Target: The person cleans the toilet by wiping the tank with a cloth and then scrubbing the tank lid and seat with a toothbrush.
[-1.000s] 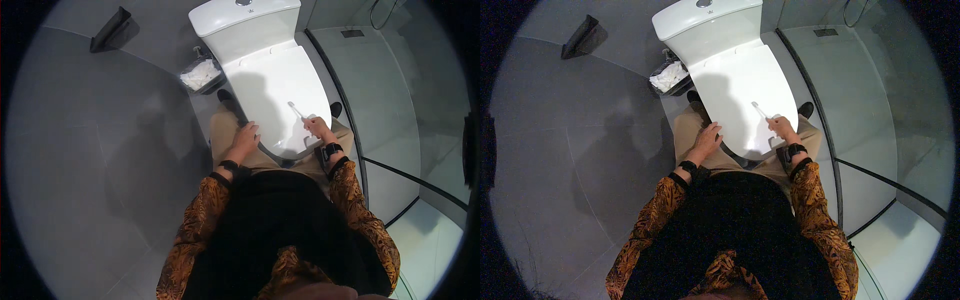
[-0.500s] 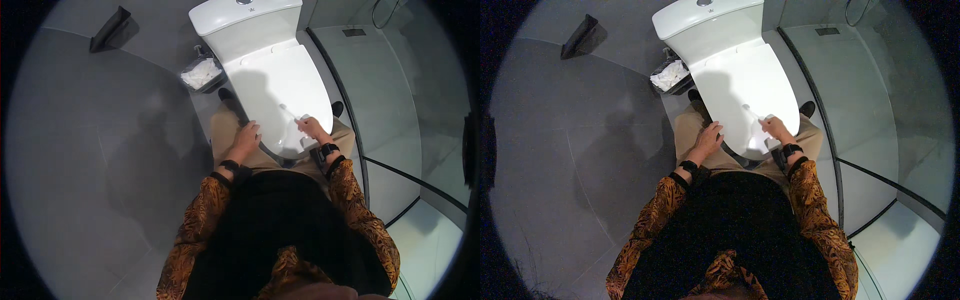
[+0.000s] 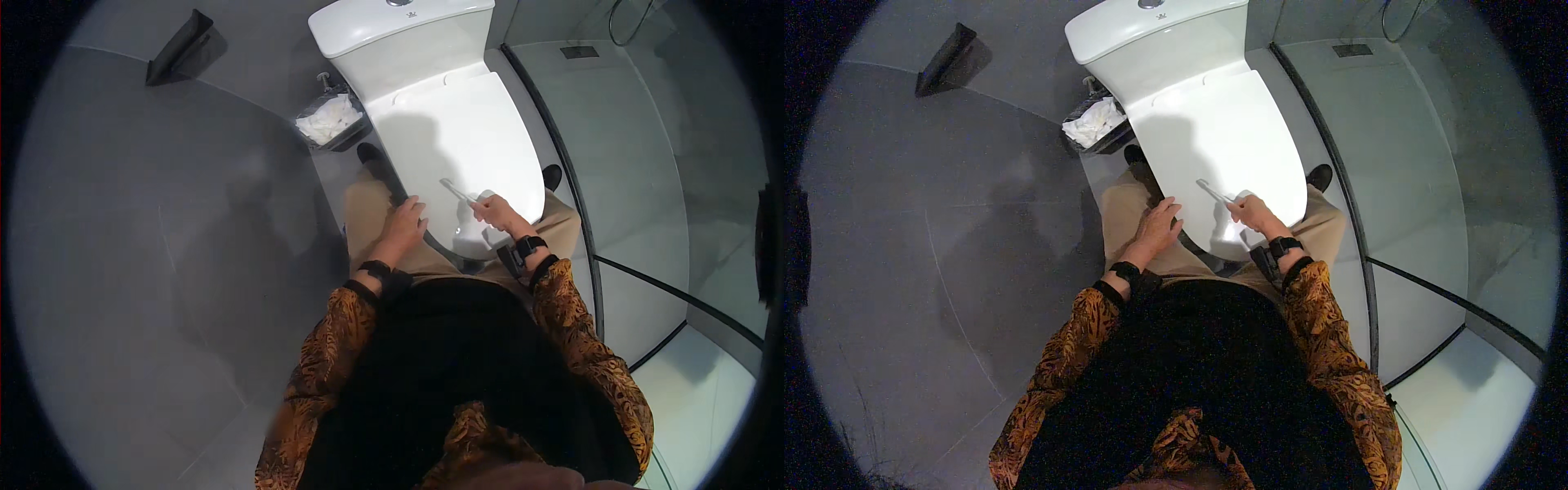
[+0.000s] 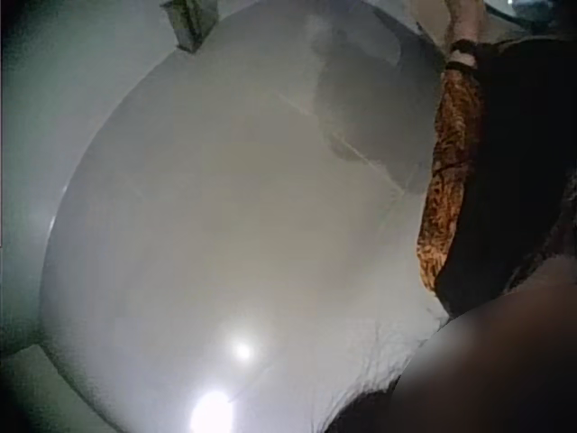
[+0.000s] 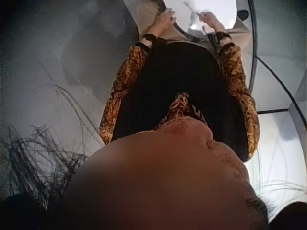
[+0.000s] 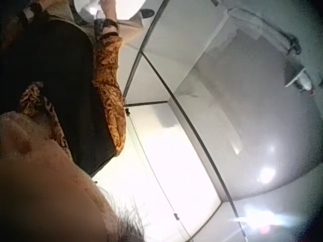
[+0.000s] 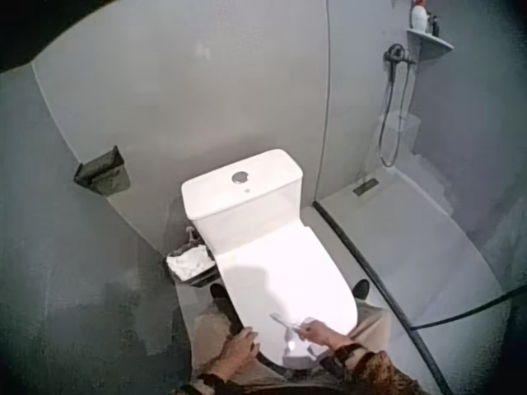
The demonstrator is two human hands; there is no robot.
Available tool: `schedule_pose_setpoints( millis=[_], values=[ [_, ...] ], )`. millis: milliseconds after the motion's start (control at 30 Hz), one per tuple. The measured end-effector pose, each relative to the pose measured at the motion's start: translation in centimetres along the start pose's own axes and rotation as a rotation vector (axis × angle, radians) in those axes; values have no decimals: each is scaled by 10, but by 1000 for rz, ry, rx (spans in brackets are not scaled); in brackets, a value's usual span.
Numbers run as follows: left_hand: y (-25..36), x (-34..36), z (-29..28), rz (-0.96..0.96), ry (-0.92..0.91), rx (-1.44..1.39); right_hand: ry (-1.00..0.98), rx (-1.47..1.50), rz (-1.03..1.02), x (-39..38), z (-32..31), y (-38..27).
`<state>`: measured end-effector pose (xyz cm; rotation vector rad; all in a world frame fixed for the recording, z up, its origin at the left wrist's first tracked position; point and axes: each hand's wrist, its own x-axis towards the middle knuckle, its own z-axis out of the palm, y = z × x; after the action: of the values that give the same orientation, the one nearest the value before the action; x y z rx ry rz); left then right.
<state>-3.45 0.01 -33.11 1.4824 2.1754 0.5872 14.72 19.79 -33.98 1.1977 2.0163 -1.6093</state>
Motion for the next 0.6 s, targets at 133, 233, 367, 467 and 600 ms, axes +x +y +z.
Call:
schedule_pose_setpoints(
  millis=[133,233,367,467,600],
  values=[
    [-4,-4,2,-19,-14,14,110,20,42,7,-15,3],
    [-13,-7,6,-7,24,-4,228,170,57,14,-41,18],
    [-5,-2,0,-31,-8,12,267,231,72,11,-51,34],
    [5,3,-3,-48,-30,9,195,149,50,13,-28,33],
    [1,2,-3,-19,-14,-10,-41,92,73,7,-1,2]
  ],
)
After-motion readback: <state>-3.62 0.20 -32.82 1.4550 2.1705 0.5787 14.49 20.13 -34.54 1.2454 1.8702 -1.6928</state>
